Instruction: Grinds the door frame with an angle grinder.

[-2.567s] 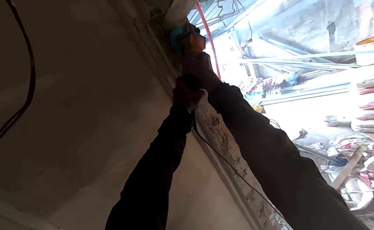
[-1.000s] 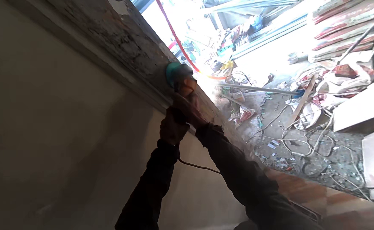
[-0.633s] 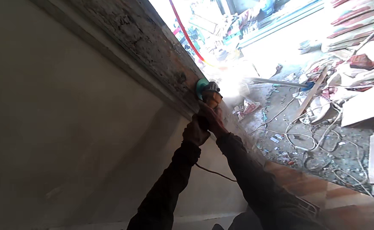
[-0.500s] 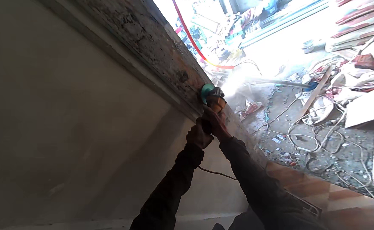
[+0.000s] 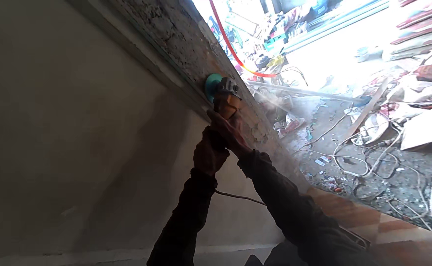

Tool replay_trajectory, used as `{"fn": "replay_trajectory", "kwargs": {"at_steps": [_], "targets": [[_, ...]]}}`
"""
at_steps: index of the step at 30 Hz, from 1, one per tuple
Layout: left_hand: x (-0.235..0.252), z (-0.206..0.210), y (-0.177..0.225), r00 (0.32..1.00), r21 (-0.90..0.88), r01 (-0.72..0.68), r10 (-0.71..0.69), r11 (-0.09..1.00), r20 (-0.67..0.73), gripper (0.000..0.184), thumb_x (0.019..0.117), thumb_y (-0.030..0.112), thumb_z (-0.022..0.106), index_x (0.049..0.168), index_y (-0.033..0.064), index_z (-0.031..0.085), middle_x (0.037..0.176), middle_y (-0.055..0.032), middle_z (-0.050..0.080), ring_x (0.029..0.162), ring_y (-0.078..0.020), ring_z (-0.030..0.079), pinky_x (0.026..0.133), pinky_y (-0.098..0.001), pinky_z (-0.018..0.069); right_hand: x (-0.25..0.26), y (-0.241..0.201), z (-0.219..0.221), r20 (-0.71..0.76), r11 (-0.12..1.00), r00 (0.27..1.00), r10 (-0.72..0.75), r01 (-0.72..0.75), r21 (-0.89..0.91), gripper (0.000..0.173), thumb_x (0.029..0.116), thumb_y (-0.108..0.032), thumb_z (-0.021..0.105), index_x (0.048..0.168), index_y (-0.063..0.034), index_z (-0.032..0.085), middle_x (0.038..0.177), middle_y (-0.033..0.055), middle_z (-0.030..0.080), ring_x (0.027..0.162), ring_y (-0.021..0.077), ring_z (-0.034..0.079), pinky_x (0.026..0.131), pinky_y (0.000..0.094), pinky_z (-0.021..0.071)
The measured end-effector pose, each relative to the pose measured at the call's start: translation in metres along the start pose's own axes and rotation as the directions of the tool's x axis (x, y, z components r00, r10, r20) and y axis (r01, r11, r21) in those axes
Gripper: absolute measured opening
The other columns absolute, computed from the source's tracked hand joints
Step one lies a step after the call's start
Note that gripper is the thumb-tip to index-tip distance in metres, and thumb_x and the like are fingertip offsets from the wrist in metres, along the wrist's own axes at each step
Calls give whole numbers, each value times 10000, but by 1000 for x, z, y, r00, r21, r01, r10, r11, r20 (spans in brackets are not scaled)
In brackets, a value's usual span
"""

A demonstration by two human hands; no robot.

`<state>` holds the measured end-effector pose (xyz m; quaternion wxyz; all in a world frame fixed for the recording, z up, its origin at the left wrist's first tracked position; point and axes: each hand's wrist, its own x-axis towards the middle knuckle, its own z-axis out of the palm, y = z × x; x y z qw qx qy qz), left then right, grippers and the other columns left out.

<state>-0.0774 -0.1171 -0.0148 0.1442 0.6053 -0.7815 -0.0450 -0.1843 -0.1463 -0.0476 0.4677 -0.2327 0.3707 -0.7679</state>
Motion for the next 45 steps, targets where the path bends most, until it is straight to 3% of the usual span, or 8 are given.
{"fn": "replay_trajectory", "kwargs": {"at_steps": [5,9,13,17,26,32,38,45], "targets": [[9,-2,-11,988,-49,-119,113,992,-102,966,701,207,904,1523,135,403,979,-198,709,790,-350,701,695,-582,582,12,-10,11,10,995,996,-86,86,49,613,777,-389,856,1199,-31,593,931,115,700,808,206,703,726,428,611],[9,24,-11,999,0,-42,42,999,-1,981,688,207,909,1524,150,400,972,-206,709,812,-376,703,703,-605,575,16,18,-12,-40,999,998,43,-43,12,683,766,-441,860,1241,-39,578,974,123,697,864,229,700,770,460,603],[10,62,-2,985,117,27,-46,993,166,1034,735,253,897,1583,110,324,1072,-231,716,956,-407,711,835,-617,569,4,59,-54,-58,990,988,140,-140,6,714,782,-542,808,1293,-102,571,1003,120,693,840,254,688,703,481,580],[10,96,1,960,209,39,-95,977,264,1015,749,289,869,1583,115,318,1122,-227,714,1033,-413,701,868,-627,555,-11,84,-88,-40,969,969,245,-244,29,749,800,-610,781,1354,-160,554,1067,118,683,862,260,666,693,478,564],[8,129,3,898,327,23,-163,945,409,985,788,309,810,1614,155,294,1229,-202,691,1116,-384,682,909,-590,547,7,139,-112,-133,948,943,304,-285,142,702,800,-573,809,1286,-118,587,962,107,701,784,223,682,678,447,577],[3,105,-2,930,249,27,-116,968,349,993,797,289,814,1621,135,282,1211,-214,696,1099,-395,685,919,-596,541,-1,117,-92,-117,951,946,303,-293,98,769,787,-579,814,1352,-137,536,1012,122,692,814,241,677,685,462,570],[1,81,-11,981,124,20,-43,992,190,1061,737,243,888,1611,128,298,1132,-231,713,1023,-413,700,867,-620,554,-15,74,-69,-74,981,978,193,-192,24,685,789,-581,794,1288,-160,588,975,91,694,780,229,679,641,445,567],[5,100,-11,965,104,31,-57,994,256,1020,747,255,867,1599,137,319,1098,-212,722,1001,-394,707,857,-606,560,-15,86,-85,-73,970,968,242,-244,-15,743,791,-583,795,1340,-155,533,1021,135,668,797,278,653,613,474,543]]}}
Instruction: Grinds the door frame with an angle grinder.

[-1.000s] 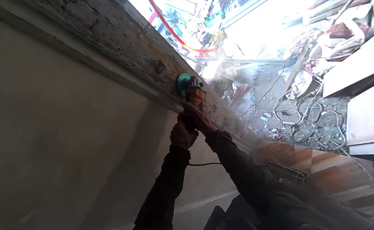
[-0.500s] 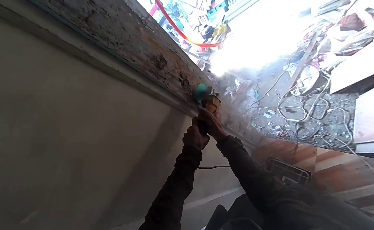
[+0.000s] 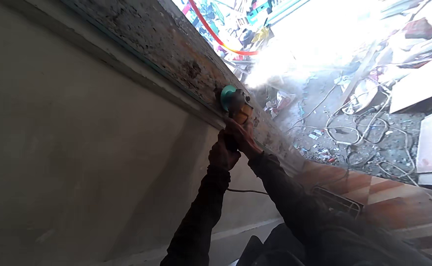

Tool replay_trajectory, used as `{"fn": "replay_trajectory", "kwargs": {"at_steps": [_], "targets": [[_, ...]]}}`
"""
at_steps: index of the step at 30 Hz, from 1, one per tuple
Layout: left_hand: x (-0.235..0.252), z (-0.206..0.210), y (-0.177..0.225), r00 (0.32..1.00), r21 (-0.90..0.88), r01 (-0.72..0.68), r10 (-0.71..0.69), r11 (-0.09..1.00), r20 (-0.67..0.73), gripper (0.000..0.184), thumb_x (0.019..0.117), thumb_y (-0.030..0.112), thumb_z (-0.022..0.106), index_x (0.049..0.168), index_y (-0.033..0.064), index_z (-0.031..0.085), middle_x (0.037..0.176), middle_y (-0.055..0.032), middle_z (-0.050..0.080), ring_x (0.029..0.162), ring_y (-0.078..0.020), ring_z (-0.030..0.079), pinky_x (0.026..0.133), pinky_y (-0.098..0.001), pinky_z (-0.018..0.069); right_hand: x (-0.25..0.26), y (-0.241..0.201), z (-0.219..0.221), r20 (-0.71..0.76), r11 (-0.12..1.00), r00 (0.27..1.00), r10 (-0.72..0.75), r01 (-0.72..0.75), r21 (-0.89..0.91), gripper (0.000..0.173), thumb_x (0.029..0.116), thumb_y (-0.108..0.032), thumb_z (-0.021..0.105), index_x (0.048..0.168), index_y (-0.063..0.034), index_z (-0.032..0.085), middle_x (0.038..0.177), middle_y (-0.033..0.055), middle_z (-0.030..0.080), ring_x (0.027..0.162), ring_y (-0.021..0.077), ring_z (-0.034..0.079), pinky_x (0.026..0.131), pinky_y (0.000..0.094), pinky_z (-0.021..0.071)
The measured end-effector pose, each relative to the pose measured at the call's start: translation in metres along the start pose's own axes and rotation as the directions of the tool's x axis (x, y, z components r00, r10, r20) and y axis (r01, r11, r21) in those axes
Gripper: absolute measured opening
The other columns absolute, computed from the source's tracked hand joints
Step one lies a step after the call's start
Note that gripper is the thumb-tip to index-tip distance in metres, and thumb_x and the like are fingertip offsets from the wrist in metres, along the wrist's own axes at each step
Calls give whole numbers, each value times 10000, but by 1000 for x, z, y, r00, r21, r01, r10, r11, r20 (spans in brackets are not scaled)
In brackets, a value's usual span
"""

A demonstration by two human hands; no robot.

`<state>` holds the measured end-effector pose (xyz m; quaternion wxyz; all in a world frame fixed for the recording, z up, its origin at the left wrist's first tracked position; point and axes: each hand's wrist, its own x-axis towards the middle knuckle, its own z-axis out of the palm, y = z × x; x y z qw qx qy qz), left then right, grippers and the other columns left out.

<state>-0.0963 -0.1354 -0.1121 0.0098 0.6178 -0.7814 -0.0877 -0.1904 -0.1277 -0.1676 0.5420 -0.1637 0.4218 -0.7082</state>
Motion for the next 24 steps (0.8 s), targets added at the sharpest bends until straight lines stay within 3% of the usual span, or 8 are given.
{"fn": "replay_trajectory", "kwargs": {"at_steps": [2,7,11,14,20,24], "targets": [[6,2,-1,1000,-33,-19,19,999,-6,1018,747,244,873,1598,137,324,1088,-209,725,991,-384,711,857,-595,563,4,-3,0,-25,999,999,-24,23,-25,744,792,-565,798,1335,-132,531,1015,143,665,806,288,651,625,487,539],[14,-3,-8,995,-116,-61,51,991,-81,1036,719,216,883,1590,144,326,1017,-203,721,890,-367,709,786,-584,571,30,-22,20,-117,983,983,-140,124,-136,736,765,-511,835,1278,-63,558,990,126,689,882,253,692,786,495,580],[13,4,-11,997,-144,-51,42,988,-67,1059,708,200,886,1597,154,311,1017,-203,720,873,-365,711,768,-583,576,7,-10,11,-45,988,991,-130,125,-90,678,830,-508,795,1335,-143,526,983,125,669,796,279,654,635,488,540],[18,11,-11,998,-137,-57,52,989,-46,1052,708,208,869,1602,148,317,1043,-191,728,925,-361,714,814,-587,572,7,-6,5,-58,993,996,-71,65,-95,700,818,-490,806,1354,-150,511,1020,152,665,829,318,651,636,516,533],[21,15,-17,994,-236,-84,66,968,-83,1027,712,185,894,1578,149,344,1004,-193,720,873,-345,712,788,-567,580,8,-9,12,-83,968,983,-163,143,-208,711,842,-501,781,1381,-142,491,1045,167,666,864,346,654,660,549,530],[20,23,-18,995,-271,-83,66,959,-71,1024,724,189,889,1584,139,334,1032,-189,722,915,-340,710,828,-566,573,12,-2,9,-87,963,979,-187,165,-215,745,833,-507,793,1398,-134,481,1047,171,669,862,344,660,670,552,536]]}}
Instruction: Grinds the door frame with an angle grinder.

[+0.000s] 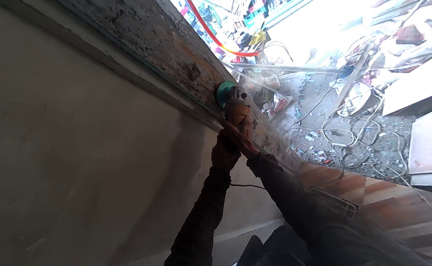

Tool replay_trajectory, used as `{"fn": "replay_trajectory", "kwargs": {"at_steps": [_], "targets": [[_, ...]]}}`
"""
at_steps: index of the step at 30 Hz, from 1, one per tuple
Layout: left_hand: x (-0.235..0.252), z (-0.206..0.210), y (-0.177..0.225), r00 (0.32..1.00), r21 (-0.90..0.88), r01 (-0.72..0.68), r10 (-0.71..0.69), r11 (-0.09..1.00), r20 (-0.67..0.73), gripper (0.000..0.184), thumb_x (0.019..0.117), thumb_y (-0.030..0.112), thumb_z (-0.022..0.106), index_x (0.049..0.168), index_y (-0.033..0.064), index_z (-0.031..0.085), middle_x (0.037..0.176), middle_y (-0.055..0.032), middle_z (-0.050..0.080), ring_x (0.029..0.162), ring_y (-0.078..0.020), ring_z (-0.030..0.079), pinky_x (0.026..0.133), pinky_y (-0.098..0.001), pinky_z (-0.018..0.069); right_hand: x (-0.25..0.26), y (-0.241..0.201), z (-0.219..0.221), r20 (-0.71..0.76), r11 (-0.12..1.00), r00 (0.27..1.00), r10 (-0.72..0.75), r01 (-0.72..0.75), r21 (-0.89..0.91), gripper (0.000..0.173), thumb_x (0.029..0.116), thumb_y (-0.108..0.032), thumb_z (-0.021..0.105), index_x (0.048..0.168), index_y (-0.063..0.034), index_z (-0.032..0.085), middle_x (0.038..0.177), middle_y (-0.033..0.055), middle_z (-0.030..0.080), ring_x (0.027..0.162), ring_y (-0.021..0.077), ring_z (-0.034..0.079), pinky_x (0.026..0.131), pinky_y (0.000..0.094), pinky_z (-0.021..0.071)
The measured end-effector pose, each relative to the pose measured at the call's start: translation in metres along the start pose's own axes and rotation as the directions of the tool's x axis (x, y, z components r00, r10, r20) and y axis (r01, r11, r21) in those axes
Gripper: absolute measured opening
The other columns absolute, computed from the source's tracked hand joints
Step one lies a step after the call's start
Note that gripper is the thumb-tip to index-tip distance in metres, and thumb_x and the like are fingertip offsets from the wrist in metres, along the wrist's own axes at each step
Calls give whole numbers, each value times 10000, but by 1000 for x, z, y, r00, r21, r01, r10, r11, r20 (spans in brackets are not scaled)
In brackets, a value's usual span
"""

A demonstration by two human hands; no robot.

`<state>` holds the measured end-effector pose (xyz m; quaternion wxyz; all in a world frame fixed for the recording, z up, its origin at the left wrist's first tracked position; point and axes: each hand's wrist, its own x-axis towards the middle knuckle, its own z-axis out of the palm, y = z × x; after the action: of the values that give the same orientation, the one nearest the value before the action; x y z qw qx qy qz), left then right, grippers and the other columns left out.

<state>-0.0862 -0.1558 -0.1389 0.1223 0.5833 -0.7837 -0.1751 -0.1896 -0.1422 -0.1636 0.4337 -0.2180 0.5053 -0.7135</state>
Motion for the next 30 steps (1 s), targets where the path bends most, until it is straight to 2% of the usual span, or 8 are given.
{"fn": "replay_trajectory", "kwargs": {"at_steps": [6,8,12,15,17,23,27,30], "targets": [[3,-1,4,1000,5,14,-14,1000,7,1027,723,185,902,1577,137,332,1039,-189,723,919,-338,717,831,-562,582,2,-1,1,14,999,1000,-15,16,-41,797,836,-519,779,1450,-143,436,1097,184,669,909,364,663,699,575,540],[1,-2,4,1000,27,19,-19,999,16,1017,729,198,885,1581,141,332,1047,-180,728,947,-332,718,855,-557,579,3,2,1,15,1000,1000,-9,9,-30,795,814,-512,792,1432,-147,452,1049,171,675,856,342,666,661,554,541],[-2,-11,7,1000,27,15,-15,1000,9,1008,723,194,870,1582,152,344,1034,-172,725,893,-314,717,808,-540,586,1,-4,3,27,1000,1000,14,-13,-12,801,801,-529,800,1418,-154,451,1050,164,660,852,327,654,656,536,532],[-7,-16,11,1000,92,-1,1,996,-4,1026,724,245,864,1597,152,331,1115,-175,725,1011,-331,711,894,-552,568,0,-11,3,23,1000,999,29,-29,10,792,796,-541,801,1393,-139,471,1017,159,667,835,308,661,662,523,543],[-10,-23,15,999,125,-3,8,992,-36,1018,728,277,859,1593,139,339,1129,-177,723,1031,-338,707,900,-556,563,0,-21,7,23,1000,1000,20,-20,-7,757,785,-534,805,1333,-105,506,980,160,664,820,306,659,667,527,538],[-19,-55,32,991,77,6,5,997,-134,1000,721,202,865,1582,154,357,1046,-175,728,927,-339,713,819,-564,574,-8,-53,18,115,998,993,-38,32,54,682,813,-494,797,1328,-137,526,991,127,664,793,277,653,618,488,536],[-23,-67,42,981,-5,-16,15,1000,-192,1015,702,181,905,1562,180,367,949,-168,709,748,-308,690,670,-530,582,8,-88,31,74,998,996,-57,57,3,739,745,-491,845,1275,-64,557,978,97,685,872,220,688,773,469,577],[-23,-66,42,978,-29,-45,38,999,-207,1015,692,173,909,1554,173,373,937,-160,708,739,-300,688,654,-519,583,10,-90,32,74,998,995,-65,65,8,771,725,-512,850,1277,-64,550,969,98,686,859,218,689,758,464,582]]}}
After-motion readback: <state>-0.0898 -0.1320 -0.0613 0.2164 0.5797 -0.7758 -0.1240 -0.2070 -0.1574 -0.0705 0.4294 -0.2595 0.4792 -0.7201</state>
